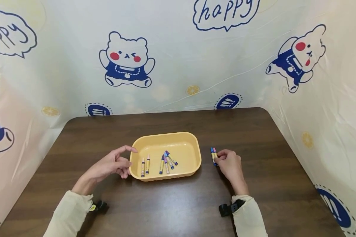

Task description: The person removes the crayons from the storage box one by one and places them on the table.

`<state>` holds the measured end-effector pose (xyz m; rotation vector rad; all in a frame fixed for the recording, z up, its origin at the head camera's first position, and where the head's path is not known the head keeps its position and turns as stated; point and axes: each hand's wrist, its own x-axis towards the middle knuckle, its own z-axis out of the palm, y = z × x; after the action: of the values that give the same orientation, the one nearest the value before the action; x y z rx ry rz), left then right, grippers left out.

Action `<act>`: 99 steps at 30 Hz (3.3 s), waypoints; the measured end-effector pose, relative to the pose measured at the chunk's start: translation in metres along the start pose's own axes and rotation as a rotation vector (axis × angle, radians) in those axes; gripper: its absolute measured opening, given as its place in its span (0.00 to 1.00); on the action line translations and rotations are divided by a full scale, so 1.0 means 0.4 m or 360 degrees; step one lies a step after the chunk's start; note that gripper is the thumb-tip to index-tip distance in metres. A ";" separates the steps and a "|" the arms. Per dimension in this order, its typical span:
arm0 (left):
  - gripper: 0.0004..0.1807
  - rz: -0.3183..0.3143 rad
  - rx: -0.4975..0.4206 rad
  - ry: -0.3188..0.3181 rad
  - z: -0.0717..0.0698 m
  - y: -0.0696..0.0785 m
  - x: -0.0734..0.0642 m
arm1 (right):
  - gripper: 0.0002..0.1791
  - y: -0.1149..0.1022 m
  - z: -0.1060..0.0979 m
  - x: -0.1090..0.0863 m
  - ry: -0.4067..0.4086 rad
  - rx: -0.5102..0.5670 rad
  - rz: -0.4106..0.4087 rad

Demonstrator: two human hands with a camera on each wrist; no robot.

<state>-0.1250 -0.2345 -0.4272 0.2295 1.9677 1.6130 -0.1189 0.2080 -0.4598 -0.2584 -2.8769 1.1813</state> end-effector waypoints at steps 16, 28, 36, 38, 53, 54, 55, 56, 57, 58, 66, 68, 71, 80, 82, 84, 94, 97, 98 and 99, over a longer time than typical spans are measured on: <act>0.29 0.0017 0.0001 -0.0024 0.003 -0.007 0.002 | 0.07 -0.061 -0.051 -0.032 0.0170 0.0086 -0.0218; 0.29 0.0036 -0.0015 -0.0023 -0.004 -0.008 -0.004 | 0.07 -0.241 -0.073 -0.040 -0.0025 0.0244 -0.0425; 0.29 0.0009 -0.0030 -0.0017 -0.003 -0.009 -0.005 | 0.05 -0.305 -0.013 -0.019 -0.0158 0.0355 -0.0462; 0.29 0.0003 -0.0034 -0.0014 -0.003 -0.012 -0.006 | 0.06 -0.316 0.004 -0.013 -0.0206 0.0371 -0.0466; 0.29 0.0003 -0.0054 -0.0011 0.001 -0.011 -0.007 | 0.07 -0.327 0.156 0.025 -0.0343 0.0177 -0.0472; 0.29 0.0006 -0.0058 -0.0011 0.001 -0.011 -0.006 | 0.07 -0.327 0.165 0.026 -0.0350 0.0151 -0.0477; 0.29 0.0008 -0.0064 -0.0012 0.000 -0.011 -0.005 | 0.06 -0.326 0.174 0.025 -0.0358 0.0124 -0.0475; 0.29 0.0010 -0.0069 -0.0012 -0.001 -0.012 -0.005 | 0.06 -0.326 0.182 0.025 -0.0362 0.0094 -0.0471; 0.29 0.0011 -0.0074 -0.0012 -0.002 -0.013 -0.006 | 0.05 -0.325 0.190 0.024 -0.0366 0.0060 -0.0466; 0.29 0.0013 -0.0075 -0.0014 -0.003 -0.012 -0.006 | 0.05 -0.325 0.197 0.022 -0.0368 0.0023 -0.0460; 0.29 0.0035 -0.0053 -0.0012 -0.016 0.002 -0.017 | 0.10 -0.330 0.235 0.015 -0.0436 -0.0103 -0.0503; 0.29 0.0037 -0.0050 -0.0009 -0.019 0.004 -0.017 | 0.09 -0.333 0.237 0.014 -0.0427 -0.0134 -0.0509; 0.30 0.0038 -0.0062 -0.0028 -0.020 0.003 -0.015 | 0.08 -0.336 0.236 0.012 -0.0430 -0.0195 -0.0478; 0.30 0.0046 -0.0105 -0.0063 -0.012 -0.010 -0.012 | 0.07 -0.322 0.236 0.005 -0.0465 -0.0295 -0.0457; 0.30 0.0050 -0.0113 -0.0068 -0.010 -0.012 -0.009 | 0.08 -0.319 0.234 0.003 -0.0448 -0.0290 -0.0452; 0.30 0.0050 -0.0119 -0.0070 -0.008 -0.012 -0.007 | 0.08 -0.317 0.233 0.003 -0.0432 -0.0287 -0.0445; 0.31 0.0050 -0.0176 -0.0097 -0.009 -0.023 -0.003 | 0.08 -0.316 0.238 0.004 -0.0422 -0.0269 -0.0387; 0.31 0.0059 -0.0187 -0.0102 -0.012 -0.027 -0.002 | 0.07 -0.317 0.238 0.004 -0.0412 -0.0258 -0.0381; 0.31 0.0060 -0.0189 -0.0103 -0.012 -0.028 -0.002 | 0.07 -0.318 0.238 0.004 -0.0408 -0.0252 -0.0379; 0.30 0.0062 -0.0190 -0.0104 -0.013 -0.030 -0.001 | 0.07 -0.318 0.237 0.004 -0.0402 -0.0249 -0.0379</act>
<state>-0.1247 -0.2423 -0.4377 0.2714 1.8221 1.7193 -0.1465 0.0531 -0.4386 0.2448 -3.1051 1.0152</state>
